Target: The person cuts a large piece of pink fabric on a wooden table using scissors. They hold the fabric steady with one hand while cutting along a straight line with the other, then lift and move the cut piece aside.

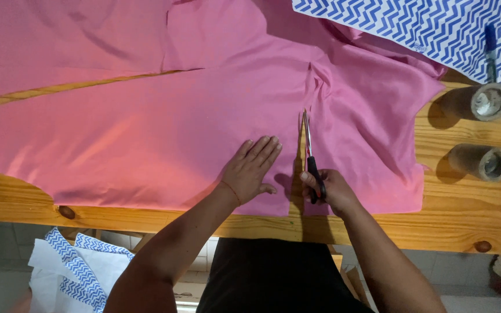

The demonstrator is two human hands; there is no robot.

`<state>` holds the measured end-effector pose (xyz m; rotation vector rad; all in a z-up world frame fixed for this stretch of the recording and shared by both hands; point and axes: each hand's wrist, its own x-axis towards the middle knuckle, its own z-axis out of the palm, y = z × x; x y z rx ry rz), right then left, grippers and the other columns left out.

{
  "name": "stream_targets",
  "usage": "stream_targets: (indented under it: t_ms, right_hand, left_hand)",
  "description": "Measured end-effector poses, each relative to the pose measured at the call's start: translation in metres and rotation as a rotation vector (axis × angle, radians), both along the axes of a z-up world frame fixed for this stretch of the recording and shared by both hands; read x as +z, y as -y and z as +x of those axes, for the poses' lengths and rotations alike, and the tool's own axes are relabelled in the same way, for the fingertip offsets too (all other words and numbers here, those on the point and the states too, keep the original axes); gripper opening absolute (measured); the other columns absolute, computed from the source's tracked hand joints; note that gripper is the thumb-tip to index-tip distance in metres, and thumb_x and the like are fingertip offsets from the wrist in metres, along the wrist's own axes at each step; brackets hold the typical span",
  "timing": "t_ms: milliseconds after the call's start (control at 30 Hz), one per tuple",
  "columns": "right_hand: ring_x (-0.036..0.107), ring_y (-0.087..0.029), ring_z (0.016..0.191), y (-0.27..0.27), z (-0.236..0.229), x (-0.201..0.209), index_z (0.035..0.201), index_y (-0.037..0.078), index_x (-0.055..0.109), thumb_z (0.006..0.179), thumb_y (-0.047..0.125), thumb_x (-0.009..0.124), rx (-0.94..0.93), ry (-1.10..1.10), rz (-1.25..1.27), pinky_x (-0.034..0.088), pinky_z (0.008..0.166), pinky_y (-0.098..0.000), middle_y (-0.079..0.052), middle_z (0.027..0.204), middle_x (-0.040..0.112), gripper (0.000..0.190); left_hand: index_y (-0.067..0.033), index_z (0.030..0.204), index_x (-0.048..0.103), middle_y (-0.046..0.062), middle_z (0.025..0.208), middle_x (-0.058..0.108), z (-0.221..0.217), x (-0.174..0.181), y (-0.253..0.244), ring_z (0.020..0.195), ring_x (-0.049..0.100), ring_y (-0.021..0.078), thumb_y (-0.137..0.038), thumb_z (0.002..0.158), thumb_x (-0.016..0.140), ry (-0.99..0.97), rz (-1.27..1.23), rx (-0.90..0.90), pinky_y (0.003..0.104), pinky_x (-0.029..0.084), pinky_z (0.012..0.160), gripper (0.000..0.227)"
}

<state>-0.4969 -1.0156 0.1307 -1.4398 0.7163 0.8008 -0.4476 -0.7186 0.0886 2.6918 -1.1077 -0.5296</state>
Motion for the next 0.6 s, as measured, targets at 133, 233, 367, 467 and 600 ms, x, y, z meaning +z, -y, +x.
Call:
stream_targets:
  t_ms: [133, 233, 367, 467, 600]
  right_hand:
    - [0.082, -0.033, 0.059, -0.009, 0.014, -0.007, 0.095, -0.007, 0.079, 0.103, 0.055, 0.098, -0.019, 0.019, -0.014, 0.061, 0.047, -0.0358, -0.024, 0.073, 0.079, 0.065]
    - [0.082, -0.033, 0.058, -0.018, 0.024, -0.007, 0.092, -0.007, 0.078, 0.102, 0.057, 0.099, -0.055, 0.056, -0.004, 0.062, 0.047, -0.0363, -0.024, 0.071, 0.079, 0.068]
    - [0.081, -0.033, 0.059, -0.027, 0.032, -0.01, 0.095, -0.008, 0.079, 0.102, 0.059, 0.099, -0.075, 0.073, -0.07, 0.059, 0.047, -0.0343, -0.023, 0.071, 0.077, 0.07]
    - [0.082, -0.032, 0.061, -0.029, 0.025, -0.011, 0.095, -0.006, 0.079, 0.101, 0.059, 0.099, -0.095, 0.062, -0.073, 0.058, 0.046, -0.0323, -0.021, 0.072, 0.078, 0.068]
    - [0.082, -0.034, 0.061, -0.03, 0.012, -0.023, 0.09, -0.006, 0.078, 0.1, 0.057, 0.102, -0.087, 0.08, -0.122, 0.057, 0.047, -0.0328, -0.023, 0.071, 0.079, 0.068]
  left_hand:
    - [-0.0185, 0.196, 0.015, 0.006, 0.205, 0.013, -0.009, -0.006, 0.0, 0.188, 0.008, 0.0282, -0.101, 0.09, 0.051, -0.007, -0.017, -0.031, 0.057, 0.001, 0.152, 0.139]
    - [-0.0183, 0.196, 0.013, 0.007, 0.205, 0.013, -0.012, -0.006, 0.001, 0.188, 0.008, 0.0283, -0.103, 0.088, 0.053, 0.018, -0.006, -0.04, 0.057, 0.0, 0.152, 0.143]
    - [-0.0118, 0.186, 0.041, 0.011, 0.203, 0.024, -0.022, -0.005, -0.006, 0.188, 0.014, 0.0315, -0.103, 0.089, 0.038, 0.043, -0.098, -0.107, 0.061, 0.006, 0.151, 0.134]
    - [-0.0118, 0.186, 0.041, 0.013, 0.2, 0.03, -0.039, -0.012, -0.015, 0.188, 0.016, 0.0341, -0.103, 0.087, 0.035, 0.052, -0.129, -0.167, 0.063, 0.008, 0.152, 0.135]
    - [-0.011, 0.192, 0.028, 0.015, 0.196, 0.039, -0.057, -0.017, -0.025, 0.187, 0.02, 0.0348, -0.1, 0.089, 0.033, 0.062, -0.165, -0.222, 0.062, 0.008, 0.153, 0.136]
